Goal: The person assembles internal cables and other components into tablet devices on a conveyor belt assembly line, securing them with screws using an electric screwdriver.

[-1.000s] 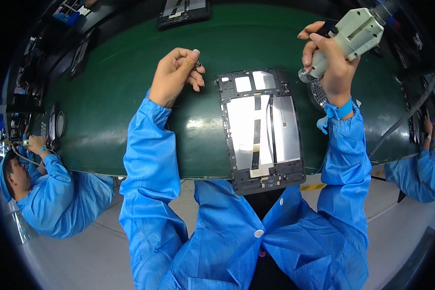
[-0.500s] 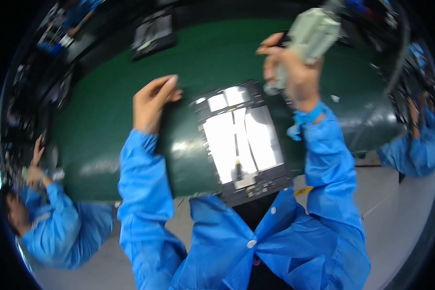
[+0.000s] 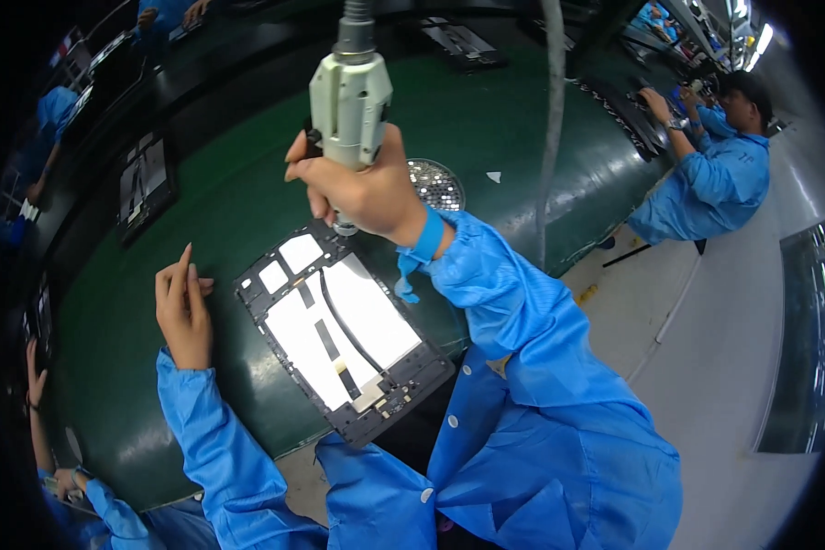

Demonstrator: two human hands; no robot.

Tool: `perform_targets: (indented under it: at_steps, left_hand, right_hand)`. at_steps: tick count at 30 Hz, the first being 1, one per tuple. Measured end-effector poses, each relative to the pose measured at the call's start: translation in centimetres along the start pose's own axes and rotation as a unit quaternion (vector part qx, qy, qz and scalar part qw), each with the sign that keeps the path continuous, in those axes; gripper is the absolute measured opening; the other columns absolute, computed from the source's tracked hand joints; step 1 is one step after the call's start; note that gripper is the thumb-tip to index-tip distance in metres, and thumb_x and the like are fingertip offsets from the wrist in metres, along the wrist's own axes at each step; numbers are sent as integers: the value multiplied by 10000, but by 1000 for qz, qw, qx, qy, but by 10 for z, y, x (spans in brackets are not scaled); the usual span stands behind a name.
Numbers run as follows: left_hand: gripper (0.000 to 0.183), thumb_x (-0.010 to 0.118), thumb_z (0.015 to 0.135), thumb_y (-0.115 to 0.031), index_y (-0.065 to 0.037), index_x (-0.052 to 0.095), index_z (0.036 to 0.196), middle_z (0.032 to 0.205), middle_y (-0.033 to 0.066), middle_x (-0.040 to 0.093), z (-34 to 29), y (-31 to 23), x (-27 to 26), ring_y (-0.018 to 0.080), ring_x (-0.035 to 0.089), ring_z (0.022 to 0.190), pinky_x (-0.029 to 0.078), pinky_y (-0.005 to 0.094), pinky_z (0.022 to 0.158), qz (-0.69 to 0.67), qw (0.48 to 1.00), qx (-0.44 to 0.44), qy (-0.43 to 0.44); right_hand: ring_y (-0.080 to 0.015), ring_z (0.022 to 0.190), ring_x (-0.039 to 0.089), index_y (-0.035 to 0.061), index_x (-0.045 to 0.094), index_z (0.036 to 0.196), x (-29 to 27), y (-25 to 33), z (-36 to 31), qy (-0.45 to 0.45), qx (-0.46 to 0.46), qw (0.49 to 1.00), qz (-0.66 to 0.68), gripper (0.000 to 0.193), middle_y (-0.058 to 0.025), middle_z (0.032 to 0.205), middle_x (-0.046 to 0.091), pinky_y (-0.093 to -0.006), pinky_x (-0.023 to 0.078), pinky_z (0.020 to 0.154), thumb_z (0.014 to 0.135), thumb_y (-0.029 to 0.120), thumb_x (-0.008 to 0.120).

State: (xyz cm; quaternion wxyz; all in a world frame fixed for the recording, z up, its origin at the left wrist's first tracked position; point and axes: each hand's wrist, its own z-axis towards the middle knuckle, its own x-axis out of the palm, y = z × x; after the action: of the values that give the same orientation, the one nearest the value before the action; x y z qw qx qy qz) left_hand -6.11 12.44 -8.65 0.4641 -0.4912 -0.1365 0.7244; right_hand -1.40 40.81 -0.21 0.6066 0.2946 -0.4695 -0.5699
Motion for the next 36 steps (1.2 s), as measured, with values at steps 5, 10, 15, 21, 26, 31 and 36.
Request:
perform_targets:
  at_steps: [5, 10, 15, 21, 26, 31, 36]
  left_hand:
    - [547, 639, 949, -66, -72, 426, 1452, 1001, 117, 643, -9, -7, -12, 155, 704, 778, 573, 270, 675, -36, 995, -77, -48]
    - [270, 754, 869, -111, 31, 661, 1079, 1025, 117, 679, 1, -19, -6, 160, 702, 724, 555, 245, 619, -220, 962, -154, -45]
    - [209, 694, 908, -76, -2, 695, 1104, 1284, 106, 494, -4, -19, -13, 223, 713, 834, 615, 295, 645, -251, 960, -113, -46]
    - [225, 739, 874, -113, -42, 735, 1088, 1051, 74, 653, 0, -26, -16, 159, 704, 784, 546, 222, 556, -227, 959, -168, -25]
    - [228, 746, 874, -179, -42, 749, 1057, 963, 53, 707, -1, -16, -20, 130, 674, 750, 486, 223, 551, -259, 922, -269, 107]
    - [189, 749, 866, -170, -24, 769, 985, 1008, 83, 703, -3, -11, -9, 104, 600, 745, 457, 221, 536, -214, 937, -224, 162]
    - [208, 746, 867, -152, -16, 759, 1024, 1039, 96, 702, -4, -5, -6, 113, 615, 766, 478, 221, 551, -247, 925, -236, 165]
  right_hand:
    - [-147, 470, 595, -53, 655, 900, 6, -15, -2, 20, -28, 999, 23, 82, -102, 654, 633, -269, 458, 401, 836, -5, 639]
    - [-124, 483, 588, -23, 693, 896, -5, -3, -2, 33, -61, 998, 4, 89, -69, 618, 618, -245, 445, 411, 857, 45, 650]
    - [-148, 528, 589, -66, 631, 1010, -3, -10, -4, 17, -63, 993, -101, 223, -170, 839, 666, -261, 457, 428, 849, 74, 567]
    - [-137, 520, 621, -53, 662, 956, -5, -14, -3, 24, -86, 994, -71, 173, -139, 802, 695, -265, 488, 435, 854, 80, 616]
    - [-117, 530, 586, -46, 650, 988, 4, -14, -6, 12, -106, 990, -92, 207, -138, 803, 681, -253, 456, 451, 871, 119, 608]
    - [-172, 458, 576, -63, 612, 944, 9, -9, -9, -15, -52, 998, -24, 131, -127, 743, 658, -269, 449, 411, 832, -9, 572]
    - [-169, 455, 575, -66, 614, 940, 9, -6, -11, -17, -47, 998, -28, 135, -127, 725, 655, -270, 445, 398, 828, -2, 573]
